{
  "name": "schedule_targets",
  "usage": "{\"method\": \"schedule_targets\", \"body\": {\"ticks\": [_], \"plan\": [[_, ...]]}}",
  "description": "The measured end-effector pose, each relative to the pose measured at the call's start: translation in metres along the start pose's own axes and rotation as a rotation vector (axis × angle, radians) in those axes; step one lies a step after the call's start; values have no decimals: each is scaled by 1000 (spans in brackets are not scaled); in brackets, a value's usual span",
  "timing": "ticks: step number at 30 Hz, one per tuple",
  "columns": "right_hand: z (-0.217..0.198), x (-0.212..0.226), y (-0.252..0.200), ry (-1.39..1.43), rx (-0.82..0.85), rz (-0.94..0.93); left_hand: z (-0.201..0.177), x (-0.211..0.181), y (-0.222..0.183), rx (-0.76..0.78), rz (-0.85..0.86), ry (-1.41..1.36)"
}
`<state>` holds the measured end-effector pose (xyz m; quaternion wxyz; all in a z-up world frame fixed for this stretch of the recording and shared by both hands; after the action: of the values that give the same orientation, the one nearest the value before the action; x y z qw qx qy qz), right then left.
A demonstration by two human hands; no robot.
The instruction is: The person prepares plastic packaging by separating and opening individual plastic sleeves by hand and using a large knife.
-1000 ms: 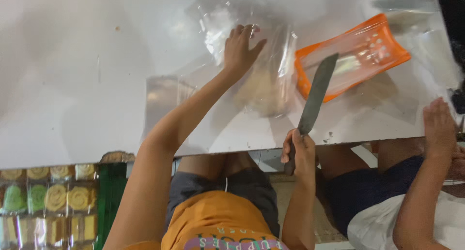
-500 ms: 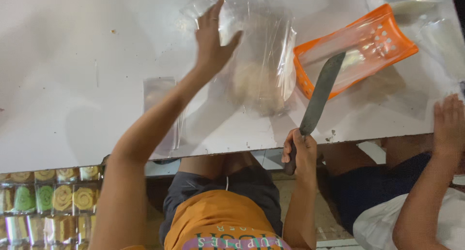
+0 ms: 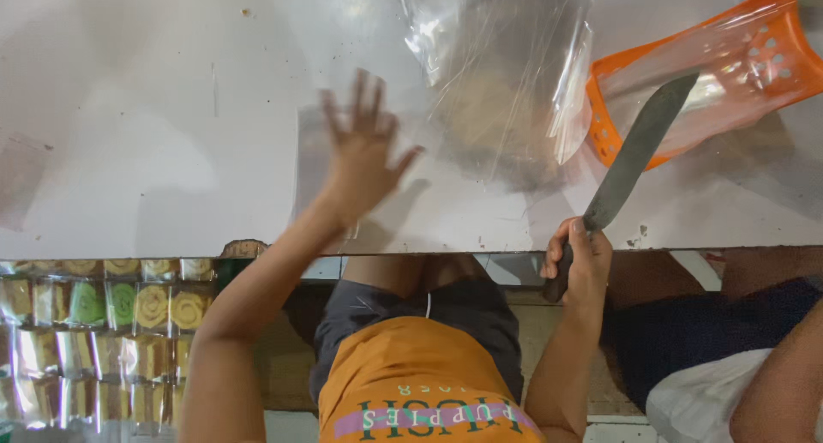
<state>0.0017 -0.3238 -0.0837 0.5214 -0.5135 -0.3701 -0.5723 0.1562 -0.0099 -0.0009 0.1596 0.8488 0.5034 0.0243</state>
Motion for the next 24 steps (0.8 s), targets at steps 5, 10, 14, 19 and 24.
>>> {"method": "schedule_targets", "body": {"ticks": [5, 10, 14, 19, 24], "plan": [[3, 3, -1, 58, -44, -38, 19, -86, 16, -87, 39, -117], [0, 3, 1, 56, -41, -44, 14, -77, 19, -83, -8, -303], [-1, -4, 2, 0, 4, -57, 8, -59, 8, 66, -26, -318], [0, 1, 2, 44, 6, -55, -3, -46, -6, 165, 6, -362], [2, 1, 1, 63, -1, -50, -21, 2, -30, 81, -43, -456]]}}
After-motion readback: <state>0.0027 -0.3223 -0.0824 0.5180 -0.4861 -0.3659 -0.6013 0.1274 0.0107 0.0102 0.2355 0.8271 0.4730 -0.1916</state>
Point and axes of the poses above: each hand's wrist, its own y-axis towards the middle knuckle, its own z-axis out of the palm, x = y × z, the point moved 5 cm from there along y, towards the middle knuckle, and after that the axes turned 8 degrees about x, right-handed, at the moved point
